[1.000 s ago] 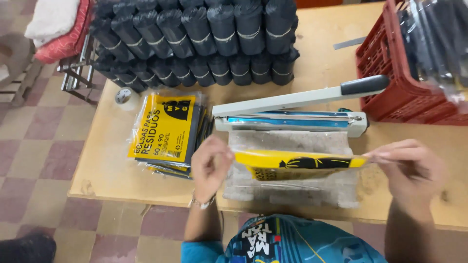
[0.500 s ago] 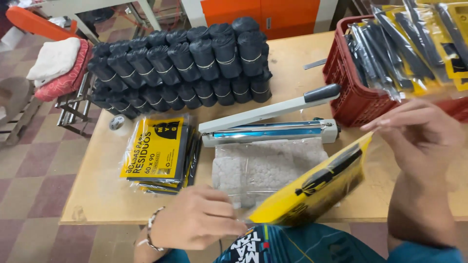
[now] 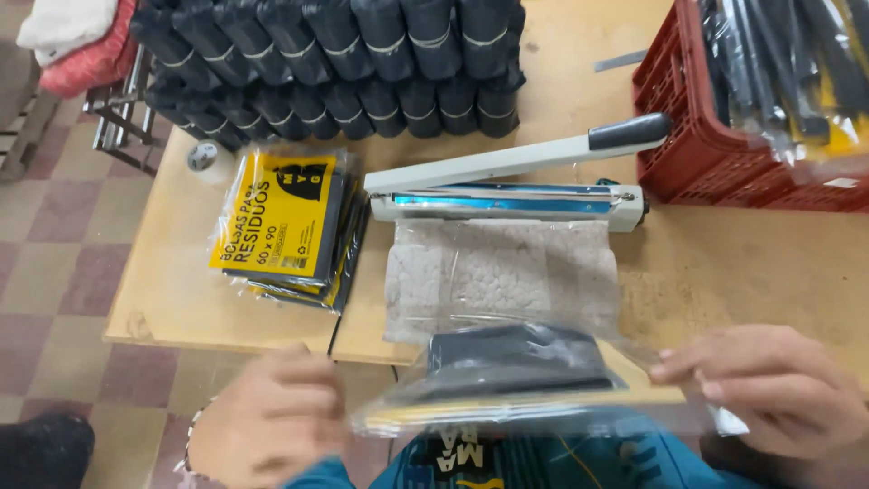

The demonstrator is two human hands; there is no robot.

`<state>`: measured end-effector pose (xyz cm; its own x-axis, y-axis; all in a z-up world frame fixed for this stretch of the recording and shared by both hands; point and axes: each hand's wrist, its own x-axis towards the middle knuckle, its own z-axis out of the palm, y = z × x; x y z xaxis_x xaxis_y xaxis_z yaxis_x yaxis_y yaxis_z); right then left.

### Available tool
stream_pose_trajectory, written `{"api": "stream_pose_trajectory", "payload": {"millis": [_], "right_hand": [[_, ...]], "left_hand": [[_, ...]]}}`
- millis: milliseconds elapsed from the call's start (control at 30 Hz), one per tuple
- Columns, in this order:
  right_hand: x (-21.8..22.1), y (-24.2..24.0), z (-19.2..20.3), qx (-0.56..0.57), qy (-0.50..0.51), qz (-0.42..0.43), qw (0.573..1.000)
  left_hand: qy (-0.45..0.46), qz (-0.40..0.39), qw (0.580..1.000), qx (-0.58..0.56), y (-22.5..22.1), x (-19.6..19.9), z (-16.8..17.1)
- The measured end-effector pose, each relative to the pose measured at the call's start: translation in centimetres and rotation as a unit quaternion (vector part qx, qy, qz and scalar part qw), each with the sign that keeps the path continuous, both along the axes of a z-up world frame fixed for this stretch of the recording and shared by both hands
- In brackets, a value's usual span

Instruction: Sealing packs of yellow plastic bags using a manual heat sealer and placing them into a larger black bag.

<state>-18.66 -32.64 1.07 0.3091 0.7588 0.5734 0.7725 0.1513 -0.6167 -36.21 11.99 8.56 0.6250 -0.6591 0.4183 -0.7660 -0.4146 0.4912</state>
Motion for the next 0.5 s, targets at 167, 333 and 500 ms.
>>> {"api": "stream_pose_trajectory", "payload": {"millis": [167,333,500], "right_hand": [[3.2,7.4,-6.1,0.111,0.107,-0.154,0.976],[11.6,12.3,-19.3,0.014,0.297,-0.316,0.901],[14.9,12.9,-23.1,-0.276,0.197,-0.349,0.874]], "left_hand": [[-0.030,0.237,0.970,0.041,2.0,7.1,-7.9],[0.123,0.473,0.854,-0.181,3.0,17.7,-19.0],[0.165,0.624,0.763,-0.037,2.6,20.0,-30.8]]}}
